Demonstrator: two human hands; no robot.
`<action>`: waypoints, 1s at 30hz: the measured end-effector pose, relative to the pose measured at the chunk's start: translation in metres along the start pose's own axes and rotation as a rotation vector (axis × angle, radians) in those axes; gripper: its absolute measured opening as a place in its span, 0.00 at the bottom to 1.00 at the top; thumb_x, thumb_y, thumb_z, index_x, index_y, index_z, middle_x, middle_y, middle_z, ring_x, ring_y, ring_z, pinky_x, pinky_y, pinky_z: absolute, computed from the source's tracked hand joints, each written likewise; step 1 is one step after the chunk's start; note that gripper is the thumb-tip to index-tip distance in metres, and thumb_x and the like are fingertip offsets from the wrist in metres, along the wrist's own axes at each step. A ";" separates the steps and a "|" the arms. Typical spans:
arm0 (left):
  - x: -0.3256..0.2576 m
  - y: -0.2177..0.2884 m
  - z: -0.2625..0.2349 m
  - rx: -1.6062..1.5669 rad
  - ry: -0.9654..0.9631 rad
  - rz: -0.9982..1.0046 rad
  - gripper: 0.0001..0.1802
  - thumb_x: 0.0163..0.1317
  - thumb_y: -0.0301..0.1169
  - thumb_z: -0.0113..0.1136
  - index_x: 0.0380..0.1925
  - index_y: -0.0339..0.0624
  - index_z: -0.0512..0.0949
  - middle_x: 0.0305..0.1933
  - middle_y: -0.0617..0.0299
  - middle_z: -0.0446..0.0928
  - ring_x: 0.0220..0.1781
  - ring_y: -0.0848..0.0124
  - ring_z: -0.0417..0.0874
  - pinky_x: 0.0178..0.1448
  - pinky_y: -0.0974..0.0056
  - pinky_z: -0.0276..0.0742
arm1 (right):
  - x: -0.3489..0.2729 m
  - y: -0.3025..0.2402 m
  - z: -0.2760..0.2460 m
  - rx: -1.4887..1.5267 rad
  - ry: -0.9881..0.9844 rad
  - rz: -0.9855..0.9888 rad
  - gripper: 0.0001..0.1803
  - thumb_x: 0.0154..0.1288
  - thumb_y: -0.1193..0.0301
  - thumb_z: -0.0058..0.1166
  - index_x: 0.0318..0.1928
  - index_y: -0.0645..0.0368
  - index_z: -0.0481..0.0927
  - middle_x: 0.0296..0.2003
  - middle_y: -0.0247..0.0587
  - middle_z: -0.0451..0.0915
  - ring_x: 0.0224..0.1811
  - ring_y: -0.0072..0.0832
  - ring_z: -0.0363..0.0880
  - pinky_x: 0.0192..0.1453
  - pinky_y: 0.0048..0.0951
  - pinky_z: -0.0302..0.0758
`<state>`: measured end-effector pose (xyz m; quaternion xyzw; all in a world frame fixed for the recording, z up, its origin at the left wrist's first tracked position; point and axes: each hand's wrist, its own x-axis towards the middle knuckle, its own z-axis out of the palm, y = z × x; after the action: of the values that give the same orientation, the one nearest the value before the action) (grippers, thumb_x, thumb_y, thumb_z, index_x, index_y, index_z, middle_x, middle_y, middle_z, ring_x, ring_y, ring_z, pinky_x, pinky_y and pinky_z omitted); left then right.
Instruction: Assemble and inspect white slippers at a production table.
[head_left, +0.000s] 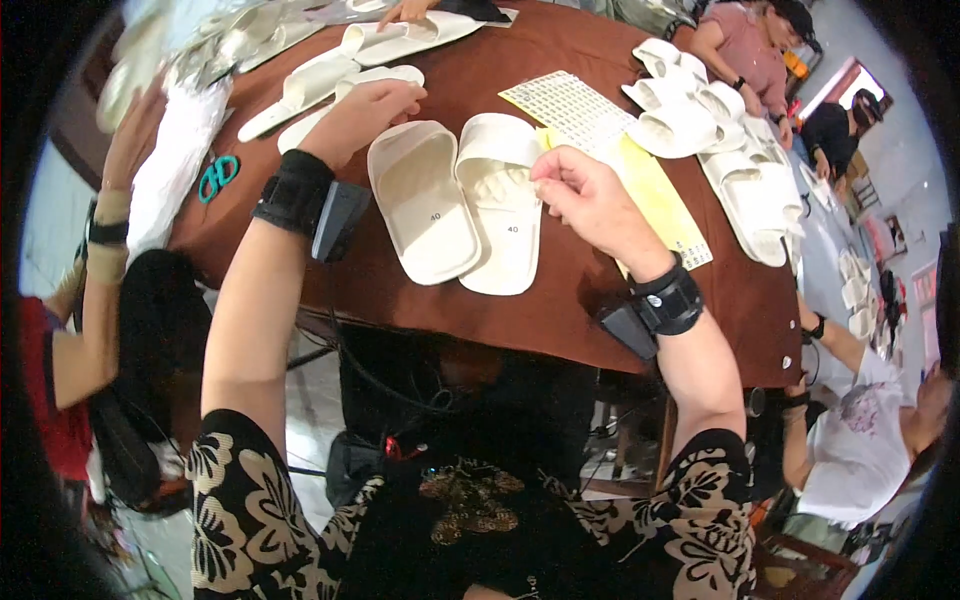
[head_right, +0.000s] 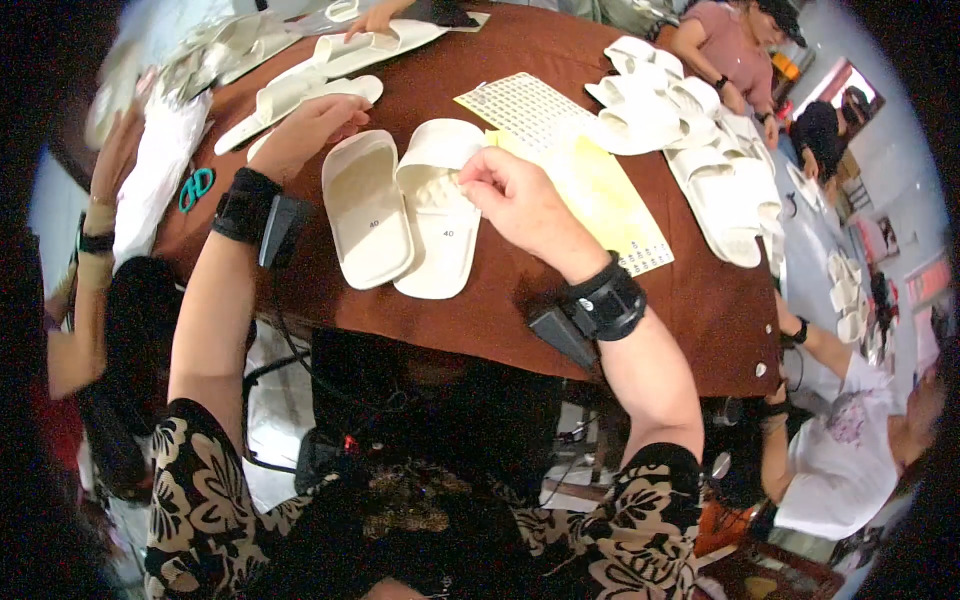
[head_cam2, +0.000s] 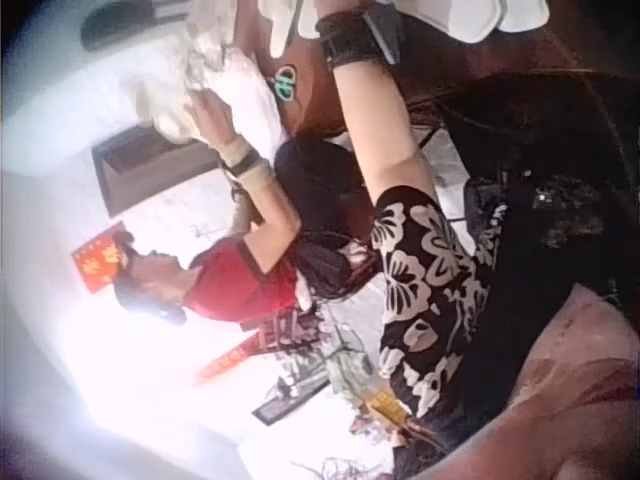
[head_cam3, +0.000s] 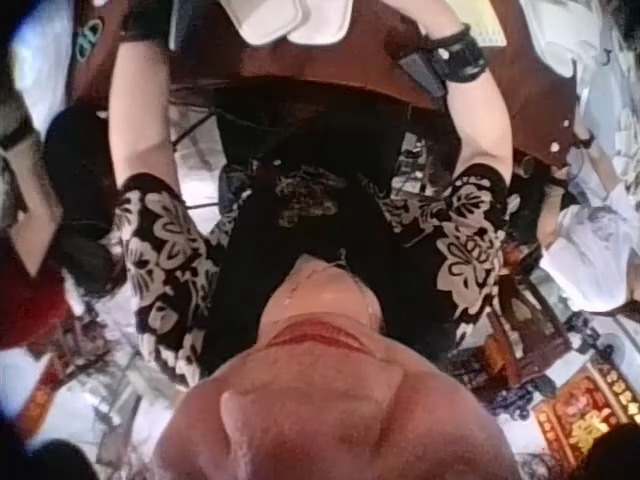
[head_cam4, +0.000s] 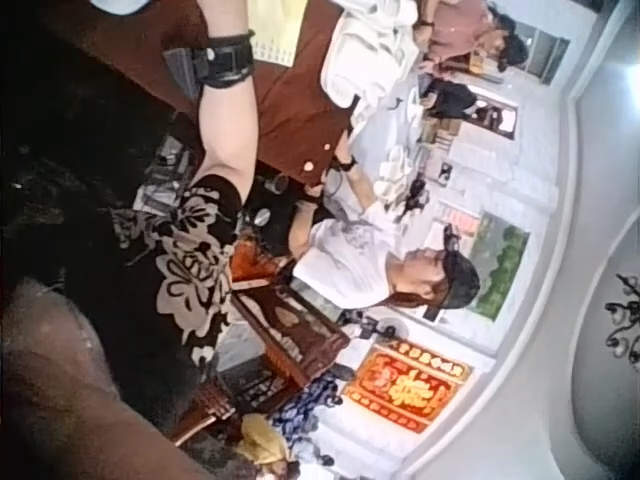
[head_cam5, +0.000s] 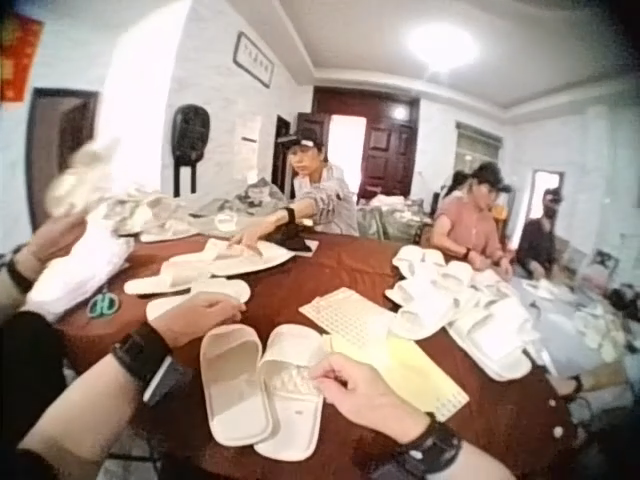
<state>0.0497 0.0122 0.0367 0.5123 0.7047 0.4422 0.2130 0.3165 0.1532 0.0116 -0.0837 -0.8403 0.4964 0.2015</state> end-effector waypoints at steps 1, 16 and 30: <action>0.002 -0.002 -0.003 -0.045 0.042 -0.029 0.21 0.68 0.43 0.47 0.48 0.38 0.76 0.42 0.63 0.78 0.42 0.76 0.76 0.50 0.70 0.72 | 0.000 -0.003 -0.003 0.008 0.016 0.019 0.04 0.63 0.75 0.50 0.38 0.61 0.74 0.29 0.29 0.75 0.30 0.15 0.71 0.35 0.19 0.70; -0.005 -0.045 -0.007 0.017 0.135 0.042 0.18 0.61 0.36 0.51 0.37 0.29 0.79 0.29 0.61 0.80 0.33 0.73 0.78 0.40 0.70 0.73 | 0.054 -0.034 -0.013 -0.695 -0.063 -0.253 0.20 0.58 0.65 0.54 0.48 0.63 0.70 0.46 0.51 0.74 0.50 0.40 0.73 0.53 0.36 0.70; -0.007 -0.065 -0.018 -0.121 -0.035 -0.031 0.19 0.55 0.41 0.61 0.35 0.33 0.80 0.32 0.62 0.78 0.35 0.74 0.75 0.42 0.68 0.70 | 0.069 -0.051 -0.042 -0.728 0.013 0.068 0.29 0.49 0.58 0.64 0.46 0.67 0.76 0.38 0.48 0.79 0.42 0.30 0.77 0.47 0.27 0.72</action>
<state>0.0041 -0.0072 -0.0096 0.4949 0.6807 0.4719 0.2627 0.2751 0.1851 0.0913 -0.1810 -0.9573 0.1707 0.1473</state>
